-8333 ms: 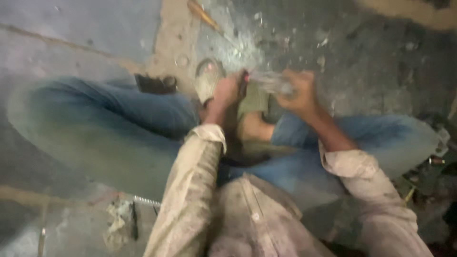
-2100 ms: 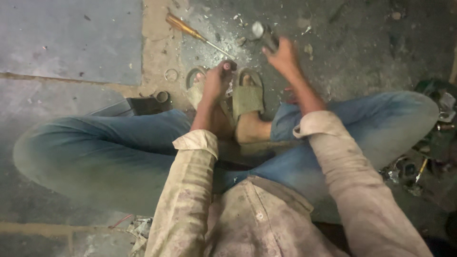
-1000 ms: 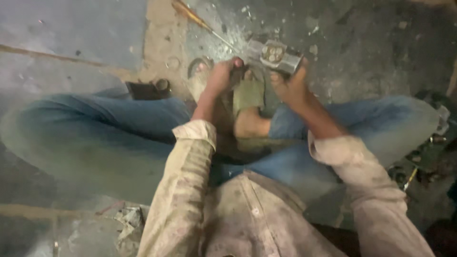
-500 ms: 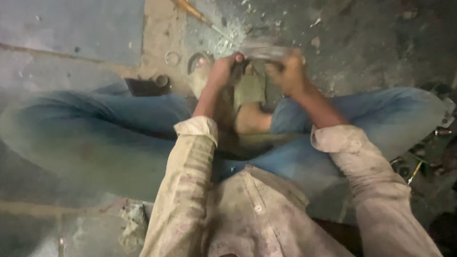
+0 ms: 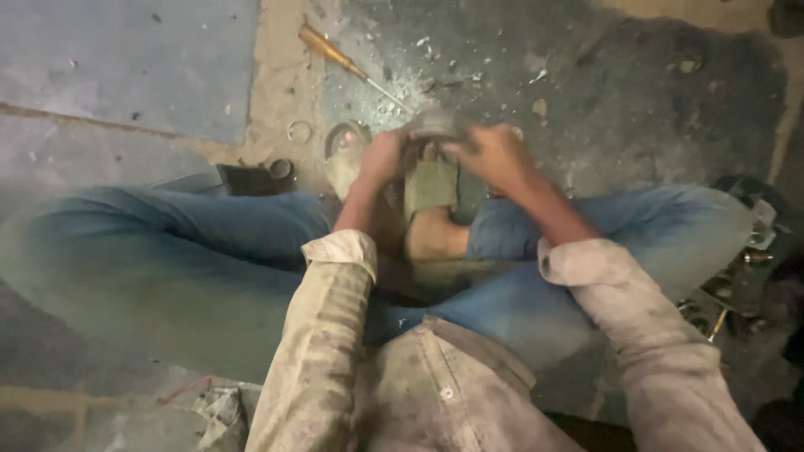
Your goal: The person sits on the floor and uses a hammer and screwdriver to break apart and disassemble small electrical components. They repeatedly strike the components to separate parts and use the screwdriver to pry or adjust internal pieces.
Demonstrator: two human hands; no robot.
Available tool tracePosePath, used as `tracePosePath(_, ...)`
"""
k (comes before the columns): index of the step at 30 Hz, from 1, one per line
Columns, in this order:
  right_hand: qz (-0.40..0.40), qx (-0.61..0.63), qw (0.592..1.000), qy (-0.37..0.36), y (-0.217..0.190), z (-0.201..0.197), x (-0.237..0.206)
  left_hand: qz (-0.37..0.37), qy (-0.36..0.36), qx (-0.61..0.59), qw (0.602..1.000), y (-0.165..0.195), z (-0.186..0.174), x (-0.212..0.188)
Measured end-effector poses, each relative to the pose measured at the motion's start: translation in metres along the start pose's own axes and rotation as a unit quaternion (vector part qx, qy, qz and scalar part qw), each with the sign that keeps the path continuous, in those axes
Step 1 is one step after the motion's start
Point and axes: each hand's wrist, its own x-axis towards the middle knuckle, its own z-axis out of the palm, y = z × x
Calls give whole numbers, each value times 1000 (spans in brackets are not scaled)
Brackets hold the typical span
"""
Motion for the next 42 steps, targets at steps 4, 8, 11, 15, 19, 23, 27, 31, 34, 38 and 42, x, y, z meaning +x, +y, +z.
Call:
tracePosePath(4,-61,-36,983,169,0,-12,13,-36,-17,-71,997,4,-3,10)
tracePosePath(8,11,90,991,98,8,-15,-2,44,1,-22,999,-4,-2,6)
tracePosePath(11,-43,40,998,37,7,-7,-11,-61,-55,-74,994,-3,3,-5)
tracePosePath(15,-52,30,995,81,3,-13,8,-42,-13,-23,999,7,-2,-1)
tracePosePath(19,83,-19,992,92,7,-17,21,-11,-16,-54,998,8,-16,-3)
tracePosePath(23,77,-89,988,96,18,-4,22,-69,-31,22,997,-3,-22,0)
tracePosePath(27,-12,-102,983,149,10,13,21,-26,-25,109,993,-17,-19,3)
tracePosePath(31,-190,-13,975,117,-30,26,19,-50,-55,227,971,-21,-11,1)
tracePosePath(34,-227,-180,955,69,-52,33,20,-27,-53,205,977,-21,-8,-1)
tracePosePath(38,-112,-67,991,27,-44,33,25,1,72,132,989,-19,-14,-4)
tracePosePath(42,-99,68,990,77,-32,38,22,-116,309,23,944,-22,-33,-15)
